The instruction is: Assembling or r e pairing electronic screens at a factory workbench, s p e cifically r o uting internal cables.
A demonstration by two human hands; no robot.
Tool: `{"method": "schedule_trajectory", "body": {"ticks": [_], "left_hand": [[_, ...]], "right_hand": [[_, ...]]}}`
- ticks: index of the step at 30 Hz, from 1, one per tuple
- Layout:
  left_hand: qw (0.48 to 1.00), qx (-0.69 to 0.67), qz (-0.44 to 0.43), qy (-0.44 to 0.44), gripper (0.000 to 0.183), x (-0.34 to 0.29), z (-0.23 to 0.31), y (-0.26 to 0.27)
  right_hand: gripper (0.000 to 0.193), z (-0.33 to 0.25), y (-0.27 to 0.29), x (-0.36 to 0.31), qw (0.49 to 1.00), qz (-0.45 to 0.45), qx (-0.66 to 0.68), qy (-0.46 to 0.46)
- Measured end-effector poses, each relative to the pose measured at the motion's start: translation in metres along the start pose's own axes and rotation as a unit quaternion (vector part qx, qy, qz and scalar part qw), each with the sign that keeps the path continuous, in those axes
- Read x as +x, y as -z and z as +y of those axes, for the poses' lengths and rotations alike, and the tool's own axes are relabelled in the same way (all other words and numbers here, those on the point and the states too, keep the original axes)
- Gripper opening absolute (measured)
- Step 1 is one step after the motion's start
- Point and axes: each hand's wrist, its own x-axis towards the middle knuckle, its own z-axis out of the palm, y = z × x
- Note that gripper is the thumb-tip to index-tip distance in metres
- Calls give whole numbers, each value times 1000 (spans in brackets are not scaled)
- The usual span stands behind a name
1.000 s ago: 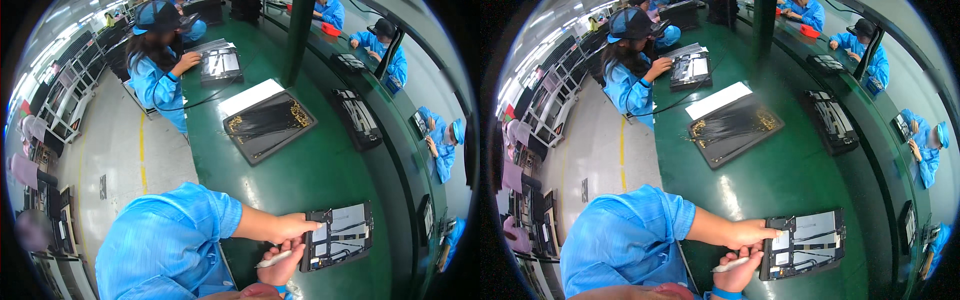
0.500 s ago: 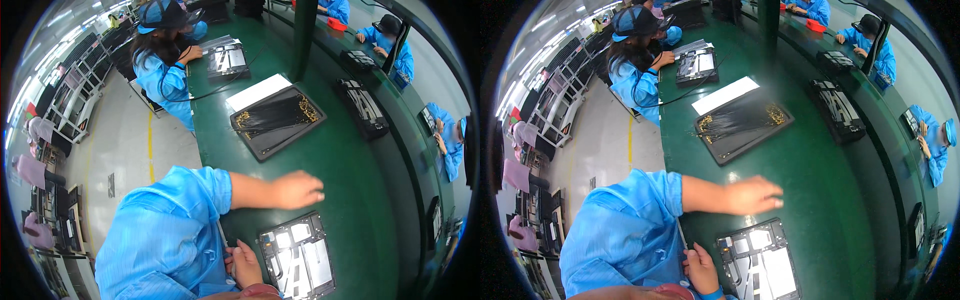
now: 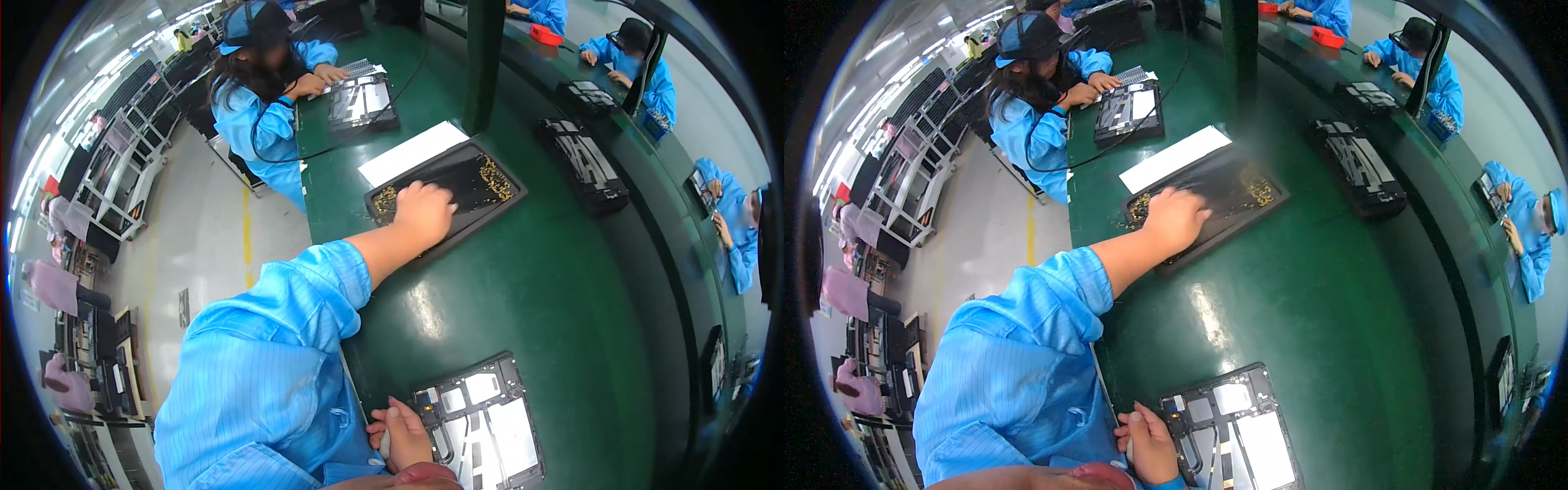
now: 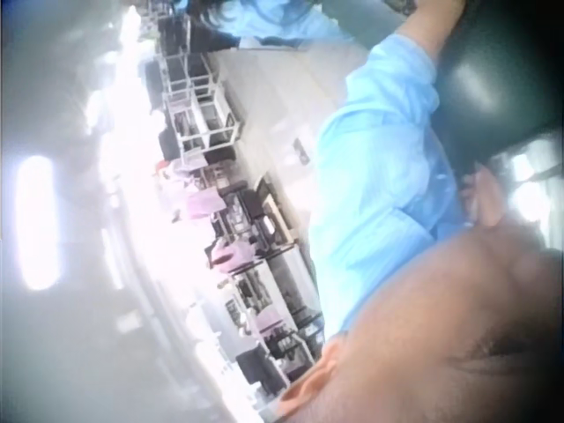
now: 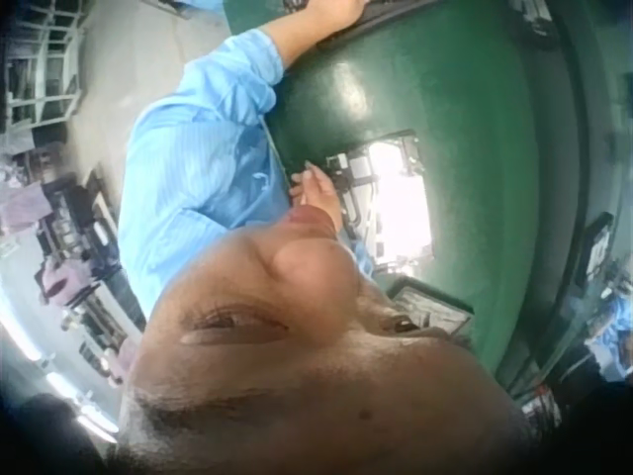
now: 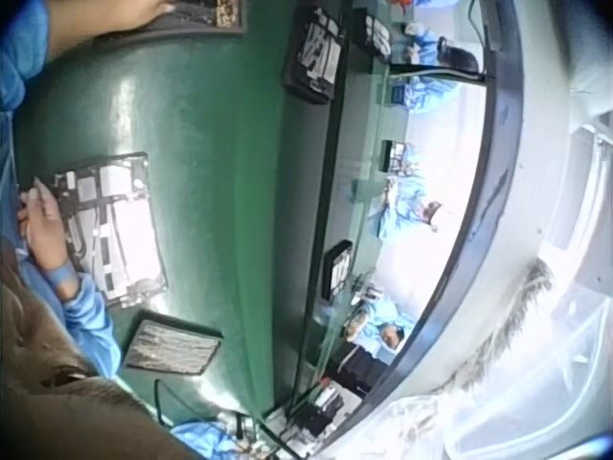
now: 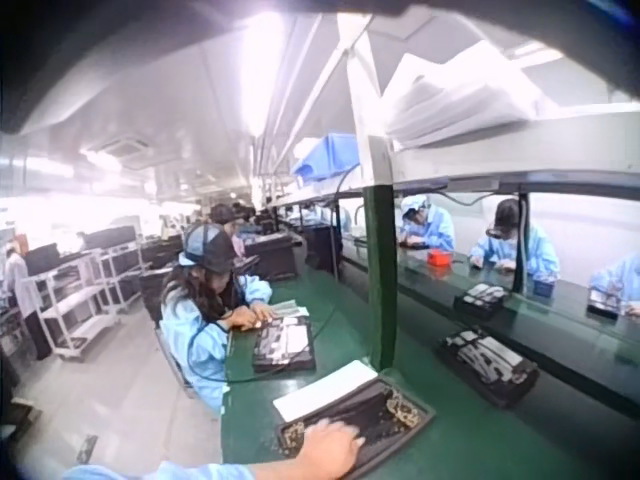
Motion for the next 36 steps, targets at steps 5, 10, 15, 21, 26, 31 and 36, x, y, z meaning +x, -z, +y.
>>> {"method": "schedule_trajectory", "body": {"ticks": [5,10,15,21,26,31,36], "left_hand": [[999,-39,7,6,21,4,-15,4],[985,-143,48,-82,18,-5,-11,31],[967,-150,45,-201,12,-30,10,81],[881,-167,68,-438,12,-80,10,103],[846,-181,46,-499,10,-114,-10,123],[849,-174,44,-498,12,-129,-28,132],[874,-179,54,-449,11,-131,-49,148]], "right_hand": [[36,-4,-3,1,1000,-12,11,4],[33,-7,-6,-3,998,0,-58,-15],[28,-1,-7,-6,998,20,-54,22],[39,-40,-49,-20,932,148,-166,286],[47,-65,-36,-23,791,301,-290,447],[45,-71,-33,-24,876,184,-346,282],[34,-84,-56,-48,885,148,-420,136]]}}
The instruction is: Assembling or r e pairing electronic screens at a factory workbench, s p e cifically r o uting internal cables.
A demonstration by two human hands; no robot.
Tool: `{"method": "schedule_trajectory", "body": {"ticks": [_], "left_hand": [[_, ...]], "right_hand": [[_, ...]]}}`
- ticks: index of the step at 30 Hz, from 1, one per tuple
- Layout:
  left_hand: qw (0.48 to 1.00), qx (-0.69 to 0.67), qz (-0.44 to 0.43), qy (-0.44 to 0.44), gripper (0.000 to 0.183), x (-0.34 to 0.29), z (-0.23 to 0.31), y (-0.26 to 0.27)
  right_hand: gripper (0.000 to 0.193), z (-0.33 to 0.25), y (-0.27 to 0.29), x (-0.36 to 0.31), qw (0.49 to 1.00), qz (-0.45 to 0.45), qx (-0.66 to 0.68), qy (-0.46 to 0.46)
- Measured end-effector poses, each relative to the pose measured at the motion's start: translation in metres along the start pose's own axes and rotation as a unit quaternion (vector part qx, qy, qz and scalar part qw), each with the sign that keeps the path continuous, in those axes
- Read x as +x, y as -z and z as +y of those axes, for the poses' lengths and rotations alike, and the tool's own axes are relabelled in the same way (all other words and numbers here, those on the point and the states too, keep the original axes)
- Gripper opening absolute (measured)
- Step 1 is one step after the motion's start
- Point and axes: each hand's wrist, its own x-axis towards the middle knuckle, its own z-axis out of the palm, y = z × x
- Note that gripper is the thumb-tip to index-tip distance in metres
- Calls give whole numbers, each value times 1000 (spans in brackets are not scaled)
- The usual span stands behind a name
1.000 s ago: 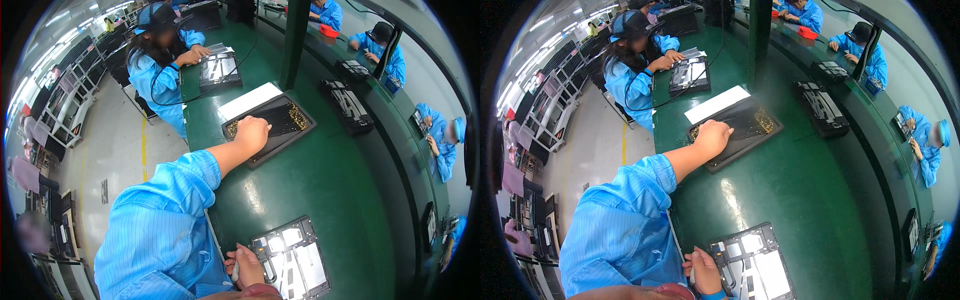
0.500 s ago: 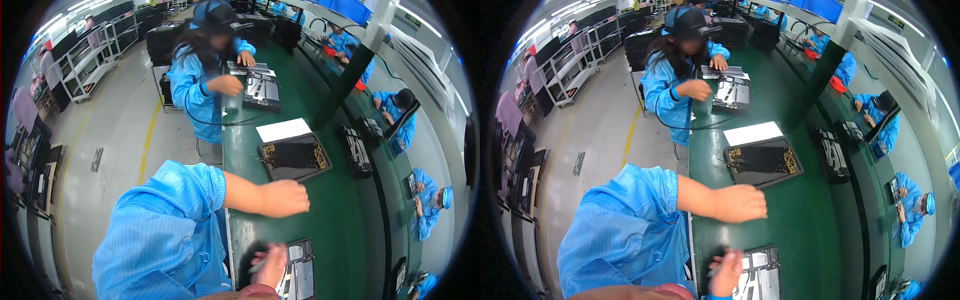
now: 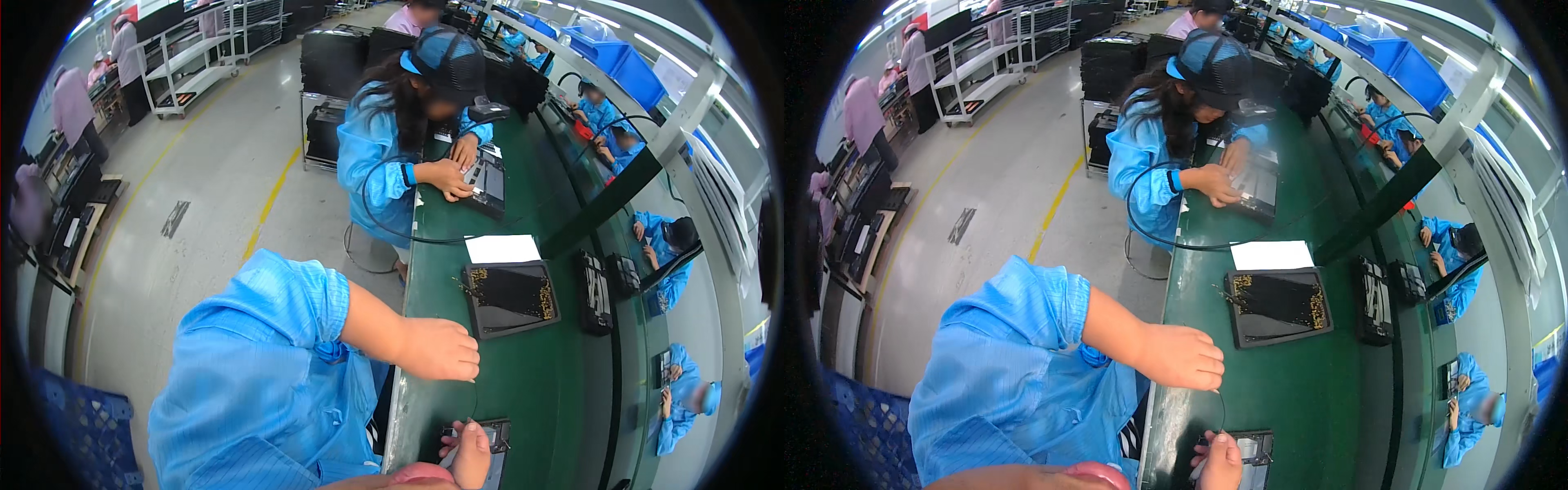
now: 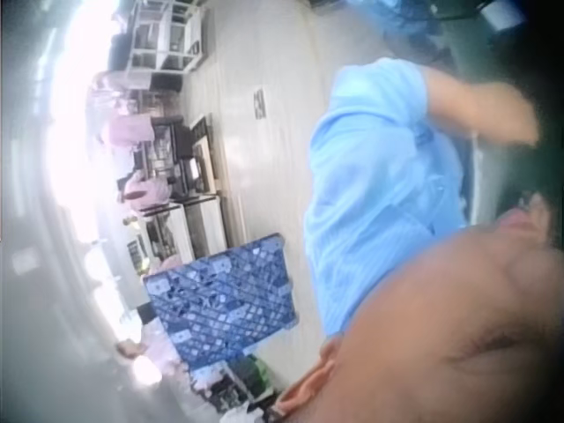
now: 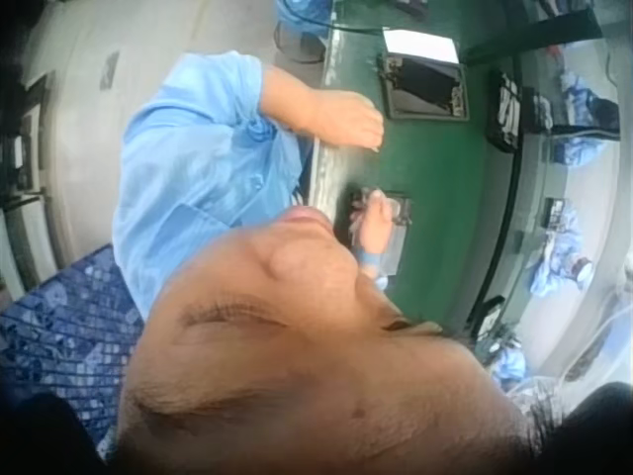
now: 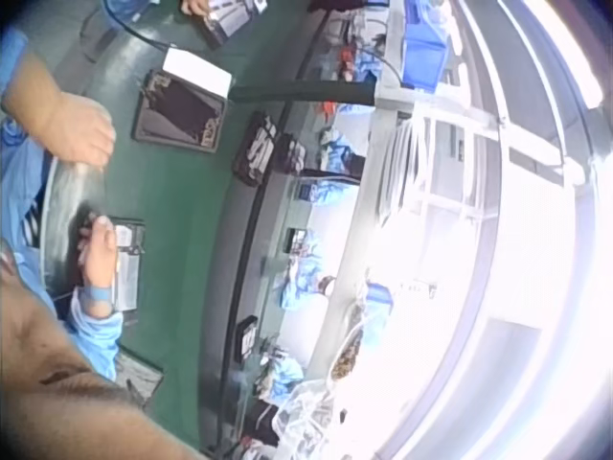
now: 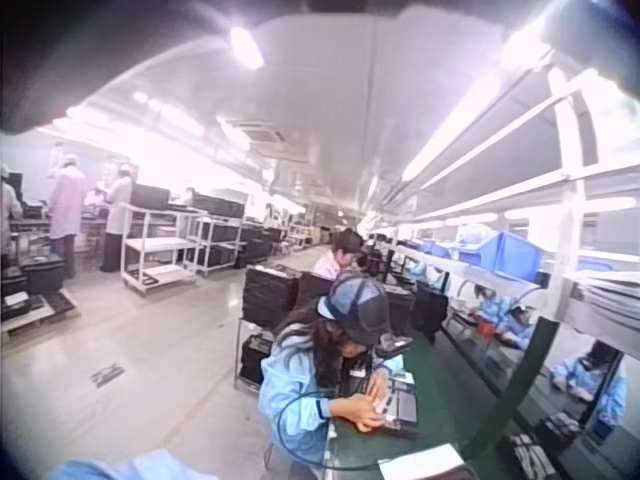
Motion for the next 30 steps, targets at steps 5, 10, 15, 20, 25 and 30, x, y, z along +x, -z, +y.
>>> {"method": "schedule_trajectory", "body": {"ticks": [5,10,15,20,25,30], "left_hand": [[998,-12,-58,-9,12,-3,-4,3],[996,-40,-73,-3,12,1,-6,-4],[995,-58,-67,-42,13,11,-6,-17],[994,-59,-73,-48,13,20,-6,-20],[989,-80,-120,-6,16,24,5,-30],[973,-162,-162,10,24,30,34,-54]], "right_hand": [[34,4,-5,-4,994,-46,96,30],[36,11,-5,-9,980,23,182,71],[36,22,6,-13,993,25,94,59],[34,42,7,-7,996,14,89,26],[33,55,5,-4,985,41,167,-14],[28,60,6,-20,971,39,226,-72]]}}
